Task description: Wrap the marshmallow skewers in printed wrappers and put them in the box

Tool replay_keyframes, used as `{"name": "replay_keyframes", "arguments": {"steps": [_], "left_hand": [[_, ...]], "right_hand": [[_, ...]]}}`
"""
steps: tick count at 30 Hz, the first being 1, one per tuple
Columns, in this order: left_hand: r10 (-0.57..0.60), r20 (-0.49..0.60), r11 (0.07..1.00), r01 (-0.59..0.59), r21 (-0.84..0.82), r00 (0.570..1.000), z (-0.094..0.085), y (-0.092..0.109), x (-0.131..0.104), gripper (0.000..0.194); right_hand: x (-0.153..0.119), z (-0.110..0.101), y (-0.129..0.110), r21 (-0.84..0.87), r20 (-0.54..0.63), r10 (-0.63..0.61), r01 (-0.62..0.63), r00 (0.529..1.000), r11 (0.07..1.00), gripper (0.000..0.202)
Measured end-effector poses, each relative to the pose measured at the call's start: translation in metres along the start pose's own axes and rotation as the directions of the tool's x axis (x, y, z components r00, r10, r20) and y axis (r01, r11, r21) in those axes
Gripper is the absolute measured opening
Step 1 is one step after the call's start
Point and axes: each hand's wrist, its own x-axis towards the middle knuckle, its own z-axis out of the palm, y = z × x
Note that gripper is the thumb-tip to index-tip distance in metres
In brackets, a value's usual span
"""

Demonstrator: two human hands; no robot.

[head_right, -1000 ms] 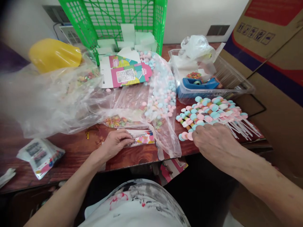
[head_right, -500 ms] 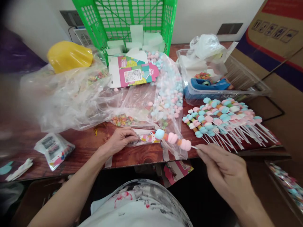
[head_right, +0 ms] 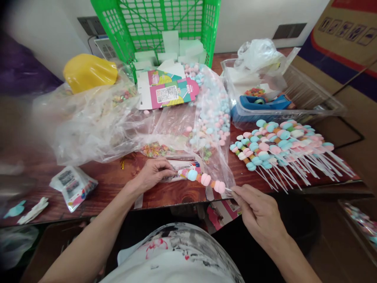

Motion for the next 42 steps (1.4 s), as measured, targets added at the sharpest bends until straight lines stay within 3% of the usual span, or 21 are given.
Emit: {"name": "replay_keyframes", "arguments": {"steps": [6,14,22,30,37,42], "left_hand": [[0.010,0.007,1.000,-0.010,-0.004,1.000,0.000,0.001,0.000,0.010],[0.053,0.019,0.998,-0.054,0.036,0.998,0.000,0.002,-0.001,0.009],[0.050,0.003,0.998,-0.050,0.035,0.999,0.001,-0.001,-0.001,0.010],[0.005,0.011,1.000,-0.004,-0.030,1.000,0.001,-0.001,0.001,0.012],[0.011,0.012,0.999,-0.011,-0.034,1.000,0.001,-0.001,0.000,0.012],[0.033,0.012,0.999,-0.033,0.008,0.999,0.001,-0.001,-0.001,0.014]], "right_hand": [[0.001,0.002,0.007,-0.126,0.024,-0.092,0.094,0.995,0.988,0.018],[0.008,-0.006,0.007,-0.375,0.135,-0.191,0.229,0.972,0.899,0.020],[0.014,-0.006,0.004,-0.217,0.014,-0.166,0.165,0.986,0.962,0.018],[-0.014,0.011,-0.013,-0.156,-0.202,-0.155,0.125,0.967,0.980,0.036],[-0.026,0.030,0.001,-0.220,-0.152,-0.210,0.174,0.966,0.960,0.033],[-0.033,0.028,0.011,-0.310,-0.060,-0.247,0.217,0.967,0.926,0.033]]}}
